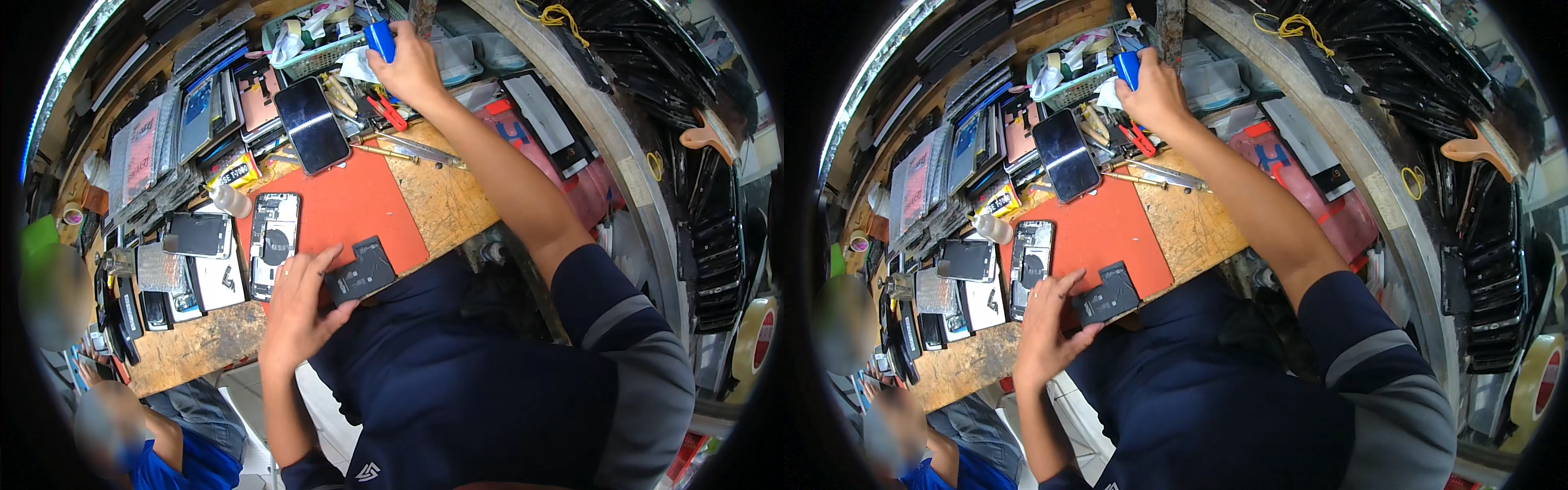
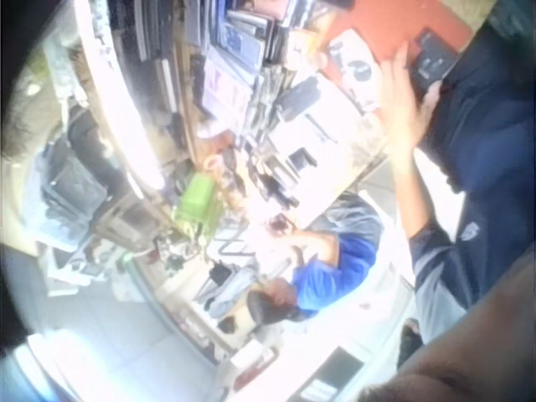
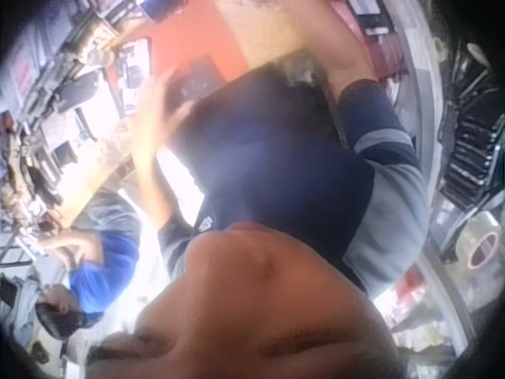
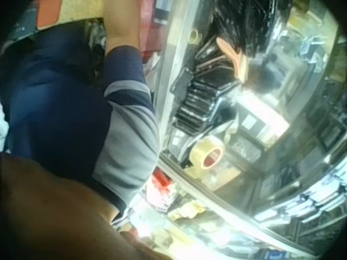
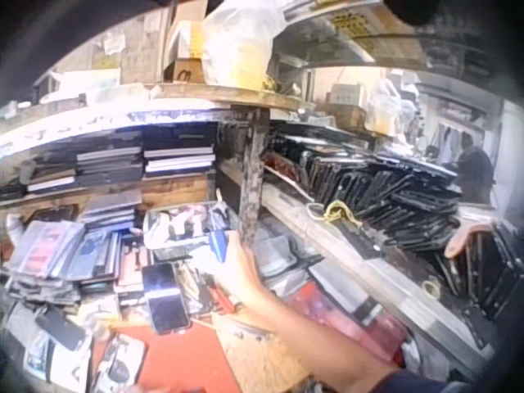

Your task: The person uses a screwdriver to remove screws from a smartphone battery, then peels off the battery label. They handle a smartphone, press the power button, and wipe the screen with a cloth. The person also picks up a disassembled phone and uses a metal tool to pry open its back cover.

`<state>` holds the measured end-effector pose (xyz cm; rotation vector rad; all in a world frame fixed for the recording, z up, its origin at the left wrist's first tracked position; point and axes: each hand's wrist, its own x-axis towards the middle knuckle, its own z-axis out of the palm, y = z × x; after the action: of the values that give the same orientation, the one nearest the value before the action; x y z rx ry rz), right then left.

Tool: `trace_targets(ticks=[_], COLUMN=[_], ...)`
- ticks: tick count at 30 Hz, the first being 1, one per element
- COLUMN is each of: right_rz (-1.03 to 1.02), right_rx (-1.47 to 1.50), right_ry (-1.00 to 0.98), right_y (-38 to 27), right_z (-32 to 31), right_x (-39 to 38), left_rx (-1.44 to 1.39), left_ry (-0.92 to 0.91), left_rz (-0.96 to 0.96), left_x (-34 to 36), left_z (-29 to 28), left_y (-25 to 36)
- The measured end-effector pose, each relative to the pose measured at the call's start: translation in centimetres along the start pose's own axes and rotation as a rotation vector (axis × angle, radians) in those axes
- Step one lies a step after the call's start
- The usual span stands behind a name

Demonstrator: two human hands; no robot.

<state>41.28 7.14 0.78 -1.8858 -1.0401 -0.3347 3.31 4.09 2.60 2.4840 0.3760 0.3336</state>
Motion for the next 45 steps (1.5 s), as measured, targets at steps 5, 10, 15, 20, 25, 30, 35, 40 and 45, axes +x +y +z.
trace_targets(ticks=[5,10,15,20,25,30,35,40,45], right_rz=[-0.054,-0.237,-0.176,-0.300,-0.256,-0.188,-0.117,-0.193,-0.353], right_rx=[-0.184,-0.174,-0.038,0.108,-0.073,-0.391,-0.340,-0.101,0.301], right_ry=[-0.073,-0.002,-0.281,-0.397,-0.498,-0.693,-0.493,-0.337,-0.770], right_y=[1.1,0.2,-1.7,-2.7,-3.6,-4.6,-4.8,-5.3,-7.0], right_z=[2.4,-0.2,-6.8,-4.8,-0.3,4.9,2.1,-5.4,-10.9], right_x=[-0.4,-2.3,-5.1,-5.9,-2.5,0.0,0.4,-3.8,-15.0], left_rx=[-0.288,-0.078,-0.147,-0.211,0.099,0.078,-0.047,-0.090,-0.012], left_ry=[-0.216,0.005,0.405,0.470,0.348,0.300,0.262,0.558,0.609], left_rz=[0.002,0.020,-0.088,-0.118,-0.168,-0.155,-0.168,-0.311,-0.251], left_x=[3.2,4.3,1.1,-0.3,1.8,1.6,-1.0,-5.5,-3.8], left_z=[-1.9,-1.3,2.5,6.4,5.5,5.4,3.5,4.0,4.7], left_y=[-0.5,-1.0,0.1,2.2,4.1,2.4,1.4,0.8,2.7])
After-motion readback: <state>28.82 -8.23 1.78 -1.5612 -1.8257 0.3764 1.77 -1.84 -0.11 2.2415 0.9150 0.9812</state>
